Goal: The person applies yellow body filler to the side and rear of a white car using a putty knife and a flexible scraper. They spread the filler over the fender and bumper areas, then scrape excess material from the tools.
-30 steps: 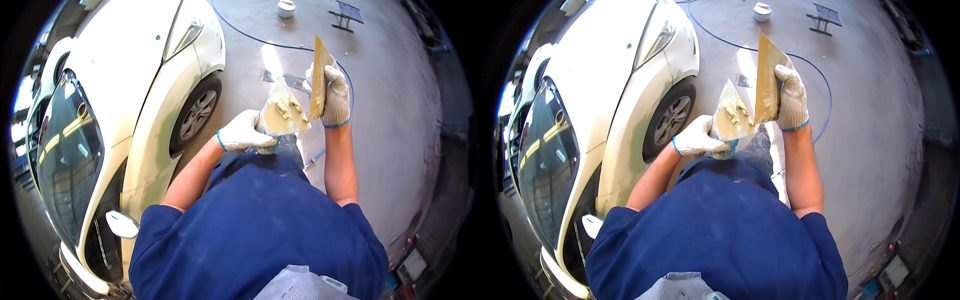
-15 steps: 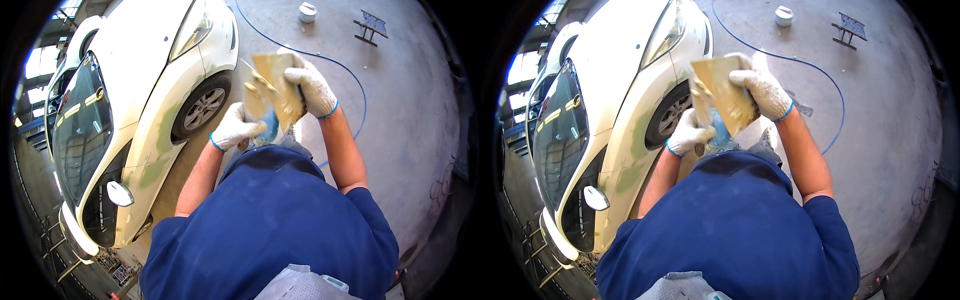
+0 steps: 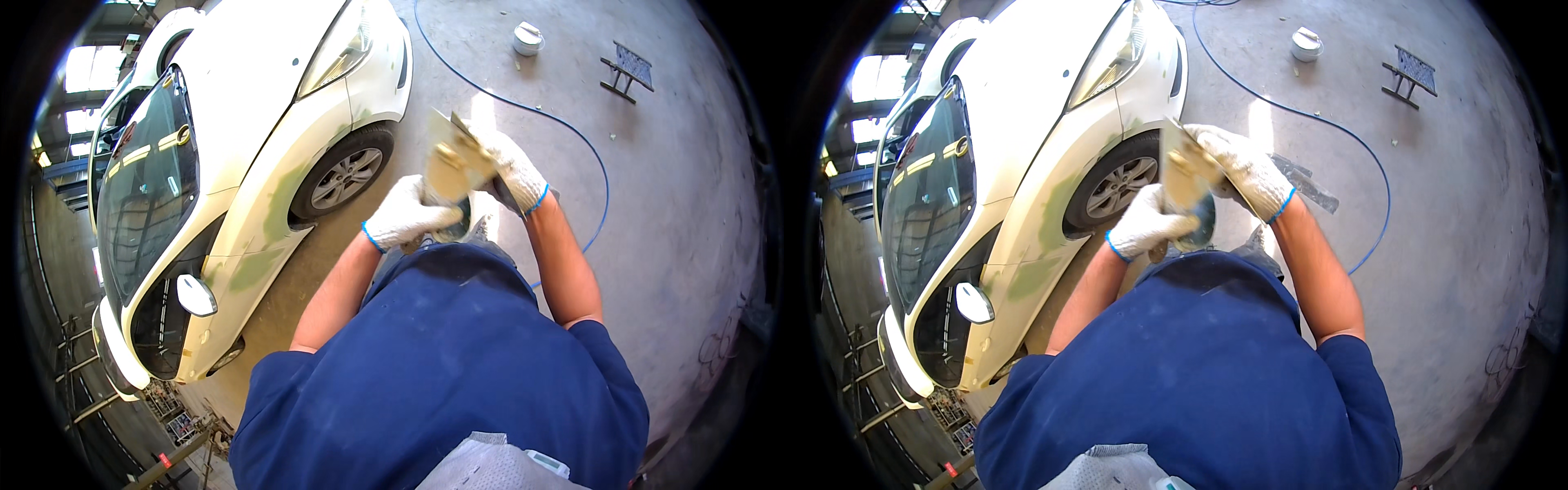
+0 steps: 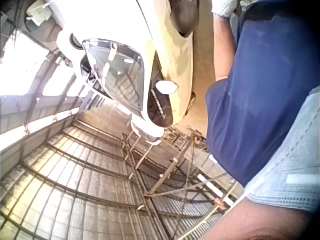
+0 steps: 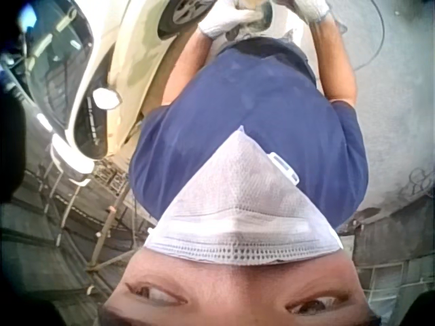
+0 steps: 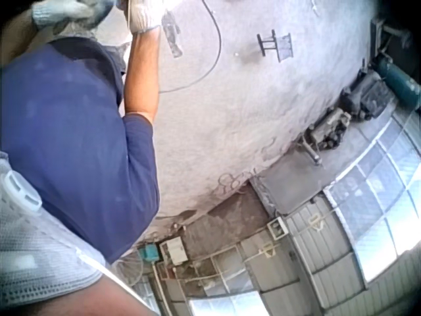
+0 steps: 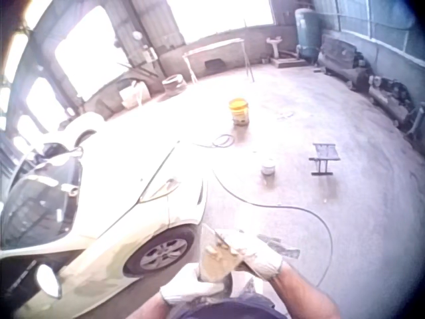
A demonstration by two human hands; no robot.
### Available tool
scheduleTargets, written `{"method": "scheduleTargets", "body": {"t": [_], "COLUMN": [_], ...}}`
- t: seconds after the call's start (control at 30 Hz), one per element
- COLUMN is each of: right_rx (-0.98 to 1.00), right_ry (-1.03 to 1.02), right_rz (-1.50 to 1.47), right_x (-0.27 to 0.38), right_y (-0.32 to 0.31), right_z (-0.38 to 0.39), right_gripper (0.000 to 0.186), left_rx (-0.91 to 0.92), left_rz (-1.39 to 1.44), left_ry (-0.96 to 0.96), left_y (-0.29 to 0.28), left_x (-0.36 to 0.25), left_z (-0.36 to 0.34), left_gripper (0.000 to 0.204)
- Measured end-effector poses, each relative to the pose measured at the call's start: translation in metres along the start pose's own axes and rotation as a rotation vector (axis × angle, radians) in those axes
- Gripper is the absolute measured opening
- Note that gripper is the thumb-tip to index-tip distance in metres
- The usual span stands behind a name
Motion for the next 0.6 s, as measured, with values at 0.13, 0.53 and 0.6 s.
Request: {"method": "scheduleTargets", "body": {"t": [0.13, 0.53, 0.6], "right_rx": [-0.025, 0.033, 0.284], "right_ry": [-0.092, -0.143, -0.047], "right_rz": [0.119, -0.083, -0.421], "right_x": [0.021, 0.027, 0.014], "right_y": [-0.012, -0.025, -0.026], "right_z": [0.008, -0.005, -0.005], "right_gripper": [0.048, 0.053, 0.054], "left_rx": [-0.145, 0.154, -0.005], "left_rz": [0.087, -0.016, -0.037], "left_ry": [0.042, -0.149, -0.053], "left_y": [-0.026, 0.042, 0.021], "left_x": [0.004, -0.032, -0.038], "left_z": [-0.007, 0.005, 0.0], "left_gripper": [0.036, 0.027, 0.027]}}
Point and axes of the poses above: each hand's wrist, its own z-axis away from the middle knuckle, its own y-axis out of the palm, x = y × z, the point moved 4 cm from there along -z, towards the middle knuckle, and after that the axes turned 6 degrees about -x, right-handed, at the moved point
